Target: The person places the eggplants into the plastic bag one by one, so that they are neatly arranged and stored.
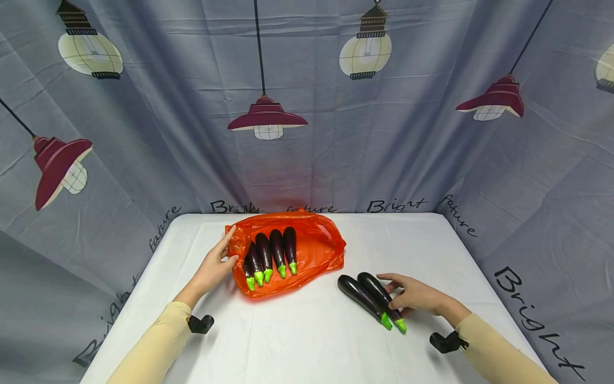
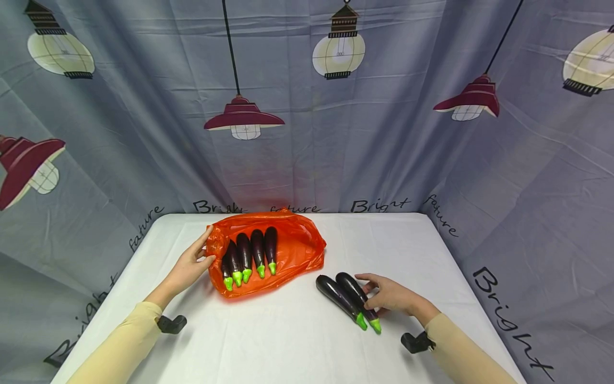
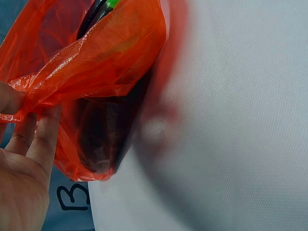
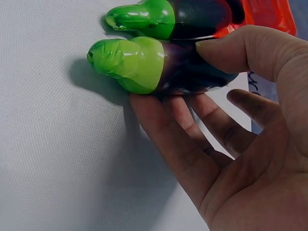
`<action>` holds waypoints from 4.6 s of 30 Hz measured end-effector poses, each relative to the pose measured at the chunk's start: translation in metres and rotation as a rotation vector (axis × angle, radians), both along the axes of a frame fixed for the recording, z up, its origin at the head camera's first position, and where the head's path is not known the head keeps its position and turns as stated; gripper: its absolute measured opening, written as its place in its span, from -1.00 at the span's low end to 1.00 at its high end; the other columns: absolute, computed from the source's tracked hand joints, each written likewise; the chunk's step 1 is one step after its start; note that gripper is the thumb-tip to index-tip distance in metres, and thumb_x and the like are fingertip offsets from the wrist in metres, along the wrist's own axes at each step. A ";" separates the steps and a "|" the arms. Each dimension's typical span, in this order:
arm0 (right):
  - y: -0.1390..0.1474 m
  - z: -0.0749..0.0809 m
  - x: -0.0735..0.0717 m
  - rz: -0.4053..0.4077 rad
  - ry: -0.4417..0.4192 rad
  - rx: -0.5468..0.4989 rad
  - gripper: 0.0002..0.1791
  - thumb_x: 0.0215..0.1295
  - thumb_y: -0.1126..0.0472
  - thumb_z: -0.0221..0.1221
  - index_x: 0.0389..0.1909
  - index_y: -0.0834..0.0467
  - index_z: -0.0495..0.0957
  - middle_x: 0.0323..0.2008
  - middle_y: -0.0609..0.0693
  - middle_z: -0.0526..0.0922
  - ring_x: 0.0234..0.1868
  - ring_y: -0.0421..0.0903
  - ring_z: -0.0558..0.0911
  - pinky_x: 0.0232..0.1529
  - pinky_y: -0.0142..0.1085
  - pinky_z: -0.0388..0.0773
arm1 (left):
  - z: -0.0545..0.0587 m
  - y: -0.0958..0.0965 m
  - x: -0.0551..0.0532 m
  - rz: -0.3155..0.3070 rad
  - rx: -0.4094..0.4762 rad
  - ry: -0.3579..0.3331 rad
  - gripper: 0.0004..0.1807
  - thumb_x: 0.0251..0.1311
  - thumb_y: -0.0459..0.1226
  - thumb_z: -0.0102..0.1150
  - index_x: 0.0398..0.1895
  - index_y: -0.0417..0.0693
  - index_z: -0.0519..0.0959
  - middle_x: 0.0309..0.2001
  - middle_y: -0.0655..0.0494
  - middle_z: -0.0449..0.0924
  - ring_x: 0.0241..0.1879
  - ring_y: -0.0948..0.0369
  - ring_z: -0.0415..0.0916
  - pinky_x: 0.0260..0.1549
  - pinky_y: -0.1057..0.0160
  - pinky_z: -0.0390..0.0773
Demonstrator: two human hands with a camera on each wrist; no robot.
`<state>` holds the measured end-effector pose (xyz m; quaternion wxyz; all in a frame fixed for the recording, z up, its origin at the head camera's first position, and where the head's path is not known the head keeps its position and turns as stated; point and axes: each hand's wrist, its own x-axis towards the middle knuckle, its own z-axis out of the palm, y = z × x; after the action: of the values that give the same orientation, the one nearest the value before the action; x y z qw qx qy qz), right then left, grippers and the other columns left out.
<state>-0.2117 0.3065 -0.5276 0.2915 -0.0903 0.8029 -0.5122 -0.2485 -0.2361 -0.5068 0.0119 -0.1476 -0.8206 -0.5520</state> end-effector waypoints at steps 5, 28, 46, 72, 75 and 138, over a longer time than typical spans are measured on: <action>0.000 0.001 0.000 -0.002 0.017 0.000 -0.03 0.10 0.43 0.34 0.56 0.22 0.16 0.11 0.23 0.41 -0.10 0.05 0.61 -0.30 -0.02 0.70 | 0.000 0.000 0.000 0.003 -0.006 0.002 -0.10 0.41 -0.51 0.07 0.68 0.22 -0.04 0.59 -0.29 -0.04 0.42 -0.27 0.23 0.07 0.18 0.57; 0.000 0.014 -0.012 -0.077 0.084 -0.039 -0.08 0.18 0.42 0.30 0.58 0.12 0.17 0.20 0.31 0.38 -0.13 0.04 0.63 -0.25 -0.02 0.70 | 0.040 0.012 0.022 -0.001 -0.030 -0.034 -0.15 0.39 -0.56 0.04 0.67 -0.05 -0.04 0.59 -0.36 -0.13 0.38 -0.33 0.27 0.06 0.17 0.57; -0.036 0.036 -0.040 -0.111 0.056 -0.178 -0.08 0.21 0.38 0.33 0.59 0.07 0.18 0.22 0.35 0.39 -0.12 0.13 0.73 -0.12 0.03 0.70 | 0.001 -0.001 0.000 -0.003 0.027 0.000 -0.10 0.41 -0.52 0.05 0.68 0.25 -0.01 0.62 -0.20 -0.14 0.36 -0.23 0.34 -0.02 0.27 0.61; -0.104 0.043 -0.067 -0.044 0.009 -0.289 -0.13 0.21 0.44 0.28 0.56 0.06 0.23 0.27 0.34 0.38 -0.07 0.14 0.70 -0.11 0.07 0.69 | 0.002 0.000 -0.001 0.006 0.021 -0.001 -0.09 0.40 -0.54 0.03 0.67 0.30 -0.01 0.63 -0.15 -0.15 0.31 -0.22 0.40 -0.01 0.25 0.61; -0.110 0.040 -0.071 -0.041 0.010 -0.271 -0.13 0.22 0.40 0.29 0.56 0.05 0.23 0.25 0.31 0.40 -0.07 0.12 0.70 -0.11 0.05 0.70 | 0.002 0.000 -0.001 0.004 0.018 0.003 -0.09 0.40 -0.53 0.04 0.68 0.29 -0.02 0.63 -0.16 -0.14 0.31 -0.22 0.40 0.00 0.22 0.61; -0.218 -0.007 -0.116 -0.384 0.032 -0.242 -0.18 0.30 0.42 0.25 0.55 0.18 0.18 0.00 0.23 0.55 -0.18 0.05 0.60 -0.17 -0.07 0.72 | 0.004 0.002 -0.003 -0.010 0.010 0.008 -0.10 0.40 -0.52 0.04 0.68 0.24 -0.03 0.63 -0.18 -0.17 0.41 -0.23 0.27 -0.07 0.34 0.61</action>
<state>-0.3280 0.0883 -0.5349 0.1629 0.0220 0.7426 -0.6492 -0.2517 -0.2338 -0.5028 0.0132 -0.1537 -0.8169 -0.5557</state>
